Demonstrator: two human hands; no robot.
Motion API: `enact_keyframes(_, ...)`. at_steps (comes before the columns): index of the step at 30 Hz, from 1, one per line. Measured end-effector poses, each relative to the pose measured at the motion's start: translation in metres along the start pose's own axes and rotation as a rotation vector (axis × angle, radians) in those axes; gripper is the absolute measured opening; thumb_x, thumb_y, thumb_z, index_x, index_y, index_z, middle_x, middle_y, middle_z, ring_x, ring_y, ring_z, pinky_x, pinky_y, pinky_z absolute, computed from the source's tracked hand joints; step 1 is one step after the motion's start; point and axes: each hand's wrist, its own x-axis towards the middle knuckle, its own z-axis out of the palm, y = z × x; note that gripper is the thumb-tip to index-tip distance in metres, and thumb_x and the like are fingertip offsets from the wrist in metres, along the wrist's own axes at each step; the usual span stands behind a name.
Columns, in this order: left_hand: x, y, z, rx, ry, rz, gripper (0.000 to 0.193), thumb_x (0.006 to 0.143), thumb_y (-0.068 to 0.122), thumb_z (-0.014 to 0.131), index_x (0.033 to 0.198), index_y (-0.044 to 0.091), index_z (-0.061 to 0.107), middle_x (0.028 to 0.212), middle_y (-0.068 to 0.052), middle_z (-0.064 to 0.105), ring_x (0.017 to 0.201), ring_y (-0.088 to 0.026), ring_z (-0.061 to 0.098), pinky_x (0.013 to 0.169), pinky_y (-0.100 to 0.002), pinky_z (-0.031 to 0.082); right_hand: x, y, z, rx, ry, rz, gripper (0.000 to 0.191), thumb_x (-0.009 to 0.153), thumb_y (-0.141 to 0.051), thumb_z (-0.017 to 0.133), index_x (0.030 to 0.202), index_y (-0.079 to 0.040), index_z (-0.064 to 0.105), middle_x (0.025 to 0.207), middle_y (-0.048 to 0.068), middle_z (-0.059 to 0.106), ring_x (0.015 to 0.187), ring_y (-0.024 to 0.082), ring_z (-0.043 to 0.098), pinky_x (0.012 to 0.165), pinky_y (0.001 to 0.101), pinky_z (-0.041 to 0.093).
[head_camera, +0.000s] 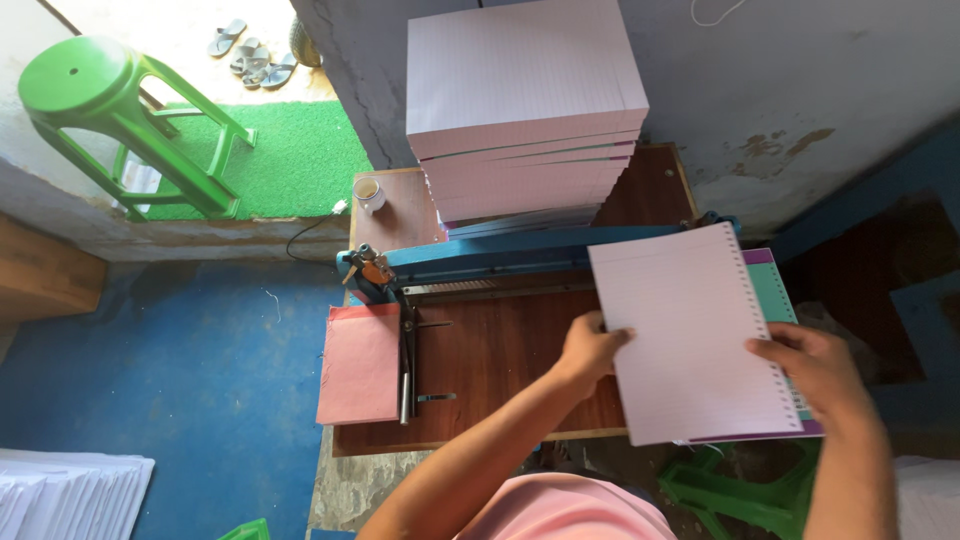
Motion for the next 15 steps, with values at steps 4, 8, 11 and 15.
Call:
enact_keyframes(4,0.01,-0.006,0.024,0.05,-0.101,0.01,0.036,0.095,0.012,0.064,0.125,-0.007,0.059,0.109,-0.024,0.071,0.093,-0.029,0.074,0.075,-0.038,0.065,0.002,0.01,-0.022,-0.043,0.084,-0.023,0.043,0.081,-0.016,0.083,0.117,0.005,0.076,0.098,0.025,0.078,0.082,0.031,0.074,0.078,0.042,0.059)
enact_keyframes(8,0.016,-0.007,0.038,0.147,-0.111,-0.015,0.03,0.094,0.011,0.067,0.116,-0.009,0.062,0.103,-0.021,0.069,0.088,-0.028,0.073,0.069,-0.035,0.066,-0.003,0.017,-0.032,-0.13,0.15,0.04,0.04,0.085,-0.016,0.082,0.119,0.004,0.076,0.094,0.025,0.078,0.078,0.032,0.075,0.075,0.0409,0.06)
enact_keyframes(11,0.024,-0.005,0.042,0.212,-0.096,-0.022,0.026,0.092,0.01,0.069,0.111,-0.007,0.065,0.102,-0.018,0.069,0.086,-0.025,0.072,0.065,-0.033,0.066,0.003,0.02,-0.033,-0.23,0.171,0.058,0.04,0.086,-0.017,0.084,0.121,0.001,0.076,0.094,0.024,0.079,0.08,0.03,0.075,0.077,0.0407,0.059)
enact_keyframes(15,0.021,-0.005,0.044,0.28,-0.057,-0.056,0.024,0.091,0.011,0.07,0.109,-0.006,0.066,0.099,-0.016,0.071,0.084,-0.022,0.073,0.065,-0.031,0.066,-0.004,0.025,-0.031,-0.274,0.185,-0.02,0.044,0.084,-0.018,0.084,0.124,-0.003,0.075,0.097,0.019,0.078,0.082,0.026,0.074,0.077,0.0387,0.057)
